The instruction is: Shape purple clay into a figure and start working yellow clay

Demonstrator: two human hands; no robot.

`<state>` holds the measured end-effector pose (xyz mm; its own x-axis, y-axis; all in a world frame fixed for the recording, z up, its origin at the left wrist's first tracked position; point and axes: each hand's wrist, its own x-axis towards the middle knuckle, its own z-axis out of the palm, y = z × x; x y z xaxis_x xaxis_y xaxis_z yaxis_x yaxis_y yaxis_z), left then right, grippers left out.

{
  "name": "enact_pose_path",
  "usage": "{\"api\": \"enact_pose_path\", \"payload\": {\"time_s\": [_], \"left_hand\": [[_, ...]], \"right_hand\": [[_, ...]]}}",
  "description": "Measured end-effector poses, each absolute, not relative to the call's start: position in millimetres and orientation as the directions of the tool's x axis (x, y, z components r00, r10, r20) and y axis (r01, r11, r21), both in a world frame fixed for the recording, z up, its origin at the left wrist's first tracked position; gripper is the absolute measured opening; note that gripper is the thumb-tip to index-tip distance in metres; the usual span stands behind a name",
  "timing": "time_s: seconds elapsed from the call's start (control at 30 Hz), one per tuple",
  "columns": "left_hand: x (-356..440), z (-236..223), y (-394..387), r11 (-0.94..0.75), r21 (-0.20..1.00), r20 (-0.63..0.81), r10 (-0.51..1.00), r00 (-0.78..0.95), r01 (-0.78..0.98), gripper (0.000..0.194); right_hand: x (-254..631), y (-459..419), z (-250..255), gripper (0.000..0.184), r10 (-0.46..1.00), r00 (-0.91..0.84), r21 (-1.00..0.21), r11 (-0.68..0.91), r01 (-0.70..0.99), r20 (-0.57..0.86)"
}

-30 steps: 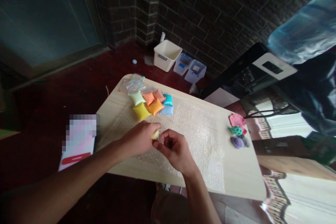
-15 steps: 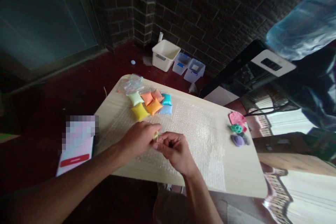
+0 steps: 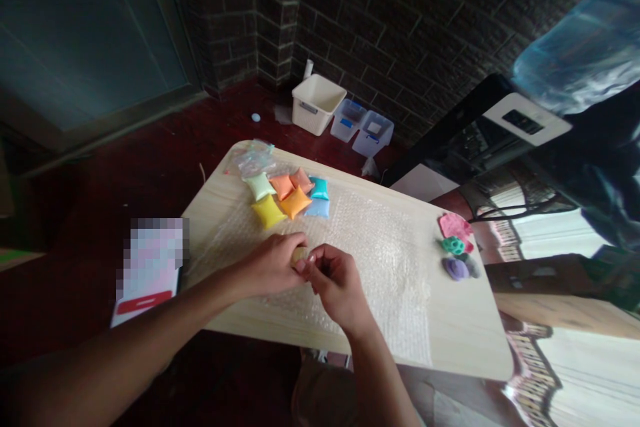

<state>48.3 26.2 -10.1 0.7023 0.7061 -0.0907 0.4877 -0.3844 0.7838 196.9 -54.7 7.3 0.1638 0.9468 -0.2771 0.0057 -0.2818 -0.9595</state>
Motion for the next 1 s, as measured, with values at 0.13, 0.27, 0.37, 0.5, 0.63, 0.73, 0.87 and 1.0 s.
{"api": "enact_pose_path", "payload": {"time_s": [0.13, 0.27, 0.37, 0.5, 0.63, 0.73, 0.87, 1.0], "left_hand": [[44, -5, 28, -0.456, 0.603, -0.13, 0.753, 0.645, 0.654, 0.019], [41, 2, 28, -0.522, 0.53, -0.106, 0.742, 0.662, 0.669, 0.019], [39, 3, 29, -0.51, 0.509, -0.105, 0.762, 0.639, 0.693, 0.021], [38, 0, 30, -0.487, 0.523, -0.108, 0.776, 0.622, 0.699, 0.018], [41, -1, 30, -0.485, 0.563, -0.059, 0.783, 0.619, 0.669, 0.024], [43, 0, 30, -0.508, 0.524, -0.053, 0.782, 0.621, 0.684, 0.023], [41, 5, 30, -0.53, 0.446, -0.089, 0.776, 0.624, 0.721, 0.016], [38, 13, 32, -0.539, 0.432, -0.118, 0.761, 0.638, 0.723, 0.015]], "right_hand": [[188, -57, 7, 0.035, 0.941, 0.119, -0.948, -0.319, 0.011, -0.316], [177, -59, 6, 0.033, 0.945, 0.124, -0.951, -0.288, -0.115, -0.301], [174, -59, 6, 0.031, 0.952, 0.13, -0.96, -0.27, -0.071, -0.277], [181, -57, 5, 0.031, 0.963, 0.174, -0.97, -0.225, 0.096, -0.206], [190, -55, 2, 0.033, 0.952, 0.263, -0.98, -0.183, 0.084, -0.155], [190, -55, 1, 0.033, 0.957, 0.226, -0.977, -0.201, 0.076, -0.18], [183, -57, 3, 0.031, 0.966, 0.16, -0.974, -0.216, 0.075, -0.202], [179, -59, 8, 0.031, 0.961, 0.083, -0.965, -0.26, -0.042, -0.262]]}}
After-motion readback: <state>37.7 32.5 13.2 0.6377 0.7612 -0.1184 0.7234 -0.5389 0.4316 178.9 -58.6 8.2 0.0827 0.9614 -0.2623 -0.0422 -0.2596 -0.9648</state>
